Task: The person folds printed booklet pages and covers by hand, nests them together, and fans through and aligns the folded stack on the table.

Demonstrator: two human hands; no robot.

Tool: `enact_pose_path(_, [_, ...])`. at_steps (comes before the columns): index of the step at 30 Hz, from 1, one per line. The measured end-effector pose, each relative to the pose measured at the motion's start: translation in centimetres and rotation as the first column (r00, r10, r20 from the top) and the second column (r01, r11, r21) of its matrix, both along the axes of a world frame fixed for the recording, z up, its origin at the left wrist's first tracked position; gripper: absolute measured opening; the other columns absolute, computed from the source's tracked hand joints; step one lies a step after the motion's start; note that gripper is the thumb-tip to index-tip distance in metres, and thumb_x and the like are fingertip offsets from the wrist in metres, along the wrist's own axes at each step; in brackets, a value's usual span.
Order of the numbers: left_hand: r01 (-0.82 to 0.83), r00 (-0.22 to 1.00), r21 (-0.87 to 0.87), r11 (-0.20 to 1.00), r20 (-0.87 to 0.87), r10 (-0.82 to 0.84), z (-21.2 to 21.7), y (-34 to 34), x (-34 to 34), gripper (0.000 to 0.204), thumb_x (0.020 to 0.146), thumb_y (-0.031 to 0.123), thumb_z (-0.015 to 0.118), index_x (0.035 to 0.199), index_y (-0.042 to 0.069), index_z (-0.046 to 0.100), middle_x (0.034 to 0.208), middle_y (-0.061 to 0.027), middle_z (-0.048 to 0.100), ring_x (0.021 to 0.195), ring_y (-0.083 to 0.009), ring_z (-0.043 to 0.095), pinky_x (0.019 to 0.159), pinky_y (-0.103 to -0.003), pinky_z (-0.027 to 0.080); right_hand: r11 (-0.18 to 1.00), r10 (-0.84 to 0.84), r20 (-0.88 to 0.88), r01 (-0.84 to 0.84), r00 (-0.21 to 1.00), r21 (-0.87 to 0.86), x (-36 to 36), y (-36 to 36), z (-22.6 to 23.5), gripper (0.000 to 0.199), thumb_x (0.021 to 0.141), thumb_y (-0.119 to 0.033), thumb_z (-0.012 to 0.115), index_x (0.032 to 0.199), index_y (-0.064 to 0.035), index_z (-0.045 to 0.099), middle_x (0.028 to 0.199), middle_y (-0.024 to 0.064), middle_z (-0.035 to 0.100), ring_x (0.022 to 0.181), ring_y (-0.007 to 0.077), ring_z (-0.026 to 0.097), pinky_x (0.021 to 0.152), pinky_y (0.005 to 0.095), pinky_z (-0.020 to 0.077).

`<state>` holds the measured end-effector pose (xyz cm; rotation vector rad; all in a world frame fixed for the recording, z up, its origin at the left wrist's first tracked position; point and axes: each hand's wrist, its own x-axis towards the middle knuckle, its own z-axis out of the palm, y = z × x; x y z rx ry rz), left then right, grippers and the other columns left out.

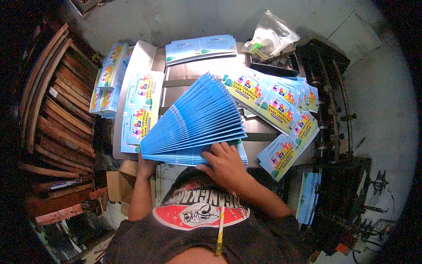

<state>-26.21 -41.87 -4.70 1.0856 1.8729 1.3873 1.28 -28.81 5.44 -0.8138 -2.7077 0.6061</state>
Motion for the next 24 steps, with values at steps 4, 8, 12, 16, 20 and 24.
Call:
enact_pose_path(4, [0.041, 0.997, -0.040, 0.998, -0.063, -0.044, -0.1, -0.1, -0.4, 0.041, 0.078, 0.007, 0.076, 0.115, -0.001, 0.059, 0.099, -0.0076, 0.068, 0.090, -0.0154, 0.063, 0.078, -0.032, 0.052, 0.998, 0.020, -0.034, -0.022, 0.999, -0.066, 0.1, 0.3, -0.6, 0.037, 0.083, -0.039, 0.072, 0.109, -0.0139, 0.068, 0.097, 0.0041, 0.059, 0.094, 0.0248, 0.055, 0.077, 0.0388, 0.0408])
enact_pose_path(8, [0.023, 1.000, -0.084, 0.996, 0.017, -0.022, 0.4, -0.1, -0.4, 0.044, 0.078, 0.006, 0.075, 0.117, -0.001, 0.058, 0.103, -0.0090, 0.068, 0.093, -0.0171, 0.063, 0.081, -0.033, 0.051, 0.992, -0.012, -0.043, 0.007, 0.999, -0.123, 0.1, 0.3, -0.6, 0.037, 0.083, -0.038, 0.072, 0.109, -0.0129, 0.069, 0.102, 0.0036, 0.063, 0.099, 0.0241, 0.056, 0.080, 0.0380, 0.0408])
enact_pose_path(12, [0.018, 0.997, -0.133, 0.991, -0.069, -0.027, 0.4, -0.1, -0.5, 0.046, 0.077, 0.005, 0.075, 0.119, 0.000, 0.056, 0.105, -0.0100, 0.068, 0.094, -0.0174, 0.063, 0.082, -0.033, 0.051, 0.851, 0.024, -0.229, -0.140, 0.973, -0.506, 1.4, 0.9, 1.0, 0.033, 0.078, -0.023, 0.078, 0.107, -0.0077, 0.069, 0.106, 0.0092, 0.067, 0.091, 0.0240, 0.063, 0.078, 0.0372, 0.0464])
enact_pose_path(16, [0.003, 0.999, -0.117, 0.993, -0.037, -0.007, 0.1, 0.0, -0.3, 0.044, 0.077, 0.004, 0.075, 0.117, 0.000, 0.057, 0.103, -0.0100, 0.068, 0.092, -0.0170, 0.063, 0.080, -0.033, 0.051, 0.715, -0.059, -0.429, -0.262, 0.902, -0.649, 3.9, 2.2, 1.7, 0.026, 0.075, -0.006, 0.077, 0.099, -0.0001, 0.068, 0.106, 0.0149, 0.068, 0.083, 0.0245, 0.067, 0.074, 0.0342, 0.0508])
enact_pose_path(20, [-0.005, 0.997, -0.131, 0.991, 0.079, 0.016, 0.7, 0.5, -0.1, 0.040, 0.077, 0.004, 0.075, 0.113, -0.001, 0.060, 0.100, -0.0092, 0.069, 0.088, -0.0148, 0.063, 0.077, -0.031, 0.051, 0.984, -0.066, -0.382, -0.003, 0.922, -0.176, 3.2, 3.5, 1.5, 0.018, 0.079, -0.006, 0.073, 0.096, -0.0043, 0.068, 0.093, 0.0095, 0.066, 0.082, 0.0261, 0.064, 0.073, 0.0370, 0.0496])
enact_pose_path(24, [0.004, 0.998, -0.160, 0.987, 0.058, 0.005, 2.3, 0.8, 0.2, 0.037, 0.076, 0.003, 0.075, 0.110, -0.002, 0.061, 0.096, -0.0065, 0.068, 0.084, -0.0127, 0.062, 0.072, -0.029, 0.051, 0.984, -0.061, -0.310, 0.109, 0.949, 0.140, 2.5, 3.7, 1.6, 0.021, 0.078, -0.007, 0.073, 0.098, -0.0079, 0.069, 0.091, 0.0052, 0.065, 0.083, 0.0250, 0.062, 0.074, 0.0390, 0.0491])
